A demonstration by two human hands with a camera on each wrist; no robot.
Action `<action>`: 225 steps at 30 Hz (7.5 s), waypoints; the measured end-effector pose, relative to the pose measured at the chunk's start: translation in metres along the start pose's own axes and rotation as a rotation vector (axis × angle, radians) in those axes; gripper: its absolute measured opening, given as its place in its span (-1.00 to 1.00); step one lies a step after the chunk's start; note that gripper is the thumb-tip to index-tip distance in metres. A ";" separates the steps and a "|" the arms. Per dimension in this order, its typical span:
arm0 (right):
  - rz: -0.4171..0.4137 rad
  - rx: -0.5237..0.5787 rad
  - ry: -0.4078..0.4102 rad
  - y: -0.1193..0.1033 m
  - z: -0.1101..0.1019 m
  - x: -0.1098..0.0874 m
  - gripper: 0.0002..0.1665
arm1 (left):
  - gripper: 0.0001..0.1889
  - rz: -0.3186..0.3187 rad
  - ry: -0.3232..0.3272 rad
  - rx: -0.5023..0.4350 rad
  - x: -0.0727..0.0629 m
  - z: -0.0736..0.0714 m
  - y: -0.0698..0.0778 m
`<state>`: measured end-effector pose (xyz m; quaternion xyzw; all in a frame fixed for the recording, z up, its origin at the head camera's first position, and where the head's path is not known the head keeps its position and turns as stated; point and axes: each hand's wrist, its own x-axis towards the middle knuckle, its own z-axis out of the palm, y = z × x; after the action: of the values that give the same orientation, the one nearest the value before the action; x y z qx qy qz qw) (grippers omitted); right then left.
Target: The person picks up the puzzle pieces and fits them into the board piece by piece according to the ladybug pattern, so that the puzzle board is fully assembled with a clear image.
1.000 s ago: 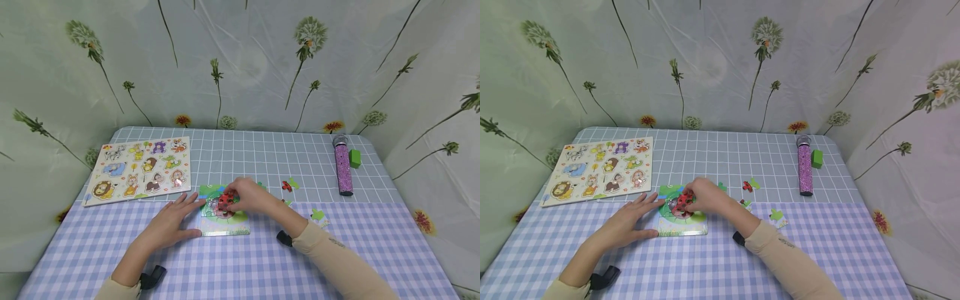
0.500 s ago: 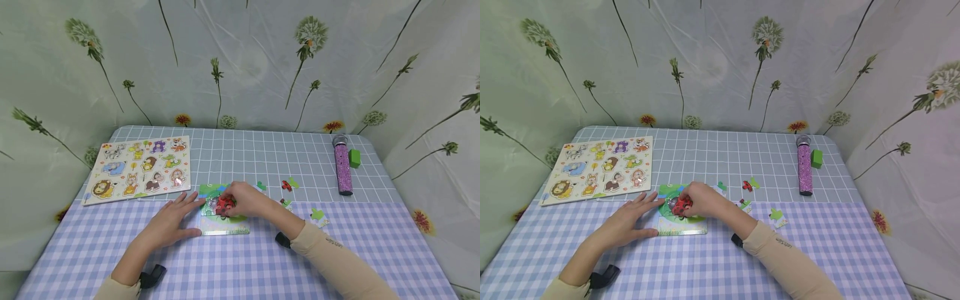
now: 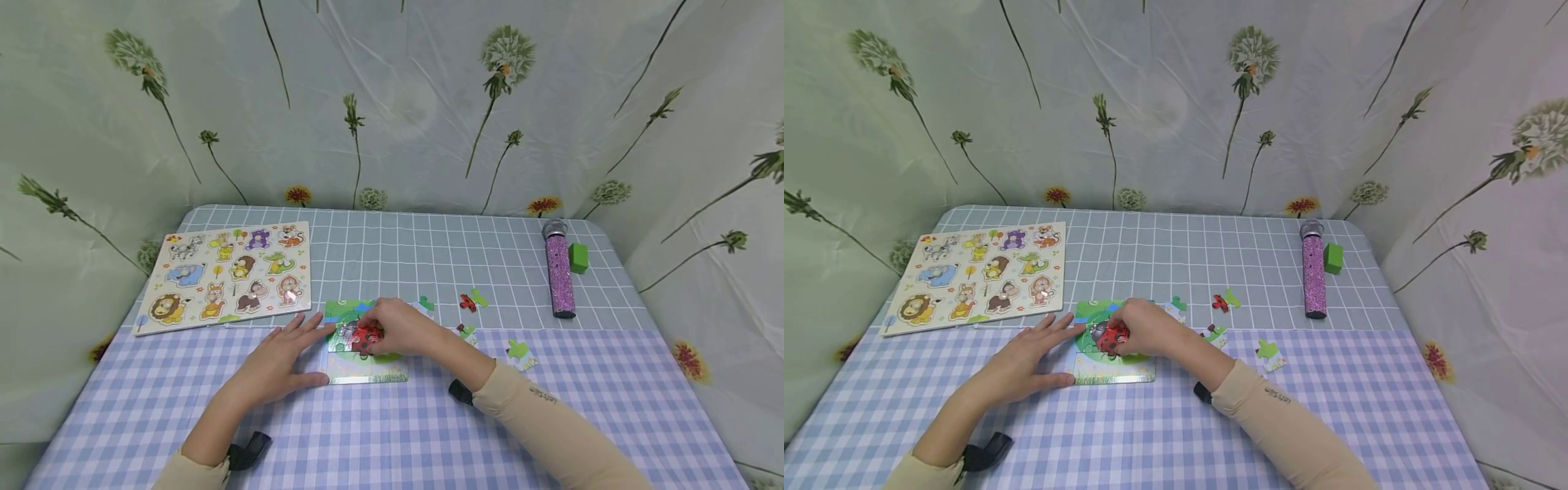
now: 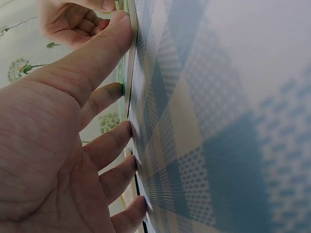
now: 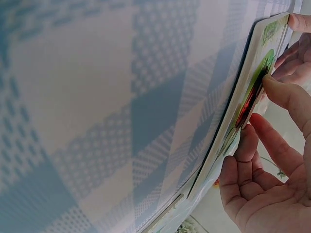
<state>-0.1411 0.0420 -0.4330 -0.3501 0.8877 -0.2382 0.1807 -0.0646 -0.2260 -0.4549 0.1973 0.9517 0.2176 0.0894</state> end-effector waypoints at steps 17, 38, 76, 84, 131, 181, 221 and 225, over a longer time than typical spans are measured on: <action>0.002 0.032 0.012 0.002 0.001 0.000 -0.53 | -0.11 -0.009 -0.013 -0.003 0.001 -0.001 0.002; -0.009 -0.044 0.024 0.002 0.003 0.000 -0.47 | -0.09 -0.013 -0.017 0.000 0.001 -0.002 0.004; 0.110 0.066 0.170 0.056 -0.055 -0.053 -0.59 | -0.09 0.047 0.036 0.087 0.001 -0.007 0.011; 0.199 0.090 0.240 0.091 -0.066 -0.082 -0.58 | -0.16 0.072 0.028 0.126 0.001 -0.009 0.025; 0.281 0.056 0.205 0.132 -0.062 -0.121 -0.42 | -0.17 0.088 -0.114 0.008 0.003 0.007 0.035; 0.216 -0.059 0.246 0.109 -0.060 -0.114 -0.46 | -0.16 0.093 -0.113 0.014 0.005 0.005 0.034; -0.020 -0.142 0.114 0.033 -0.014 -0.054 -0.54 | -0.17 0.096 -0.123 0.017 0.006 0.005 0.032; -0.052 -0.180 0.102 0.028 -0.011 -0.047 -0.54 | -0.18 0.104 -0.123 0.018 0.006 0.005 0.031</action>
<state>-0.1292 0.0965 -0.4327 -0.3755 0.9041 -0.1796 0.0968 -0.0581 -0.1959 -0.4453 0.2602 0.9348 0.2009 0.1344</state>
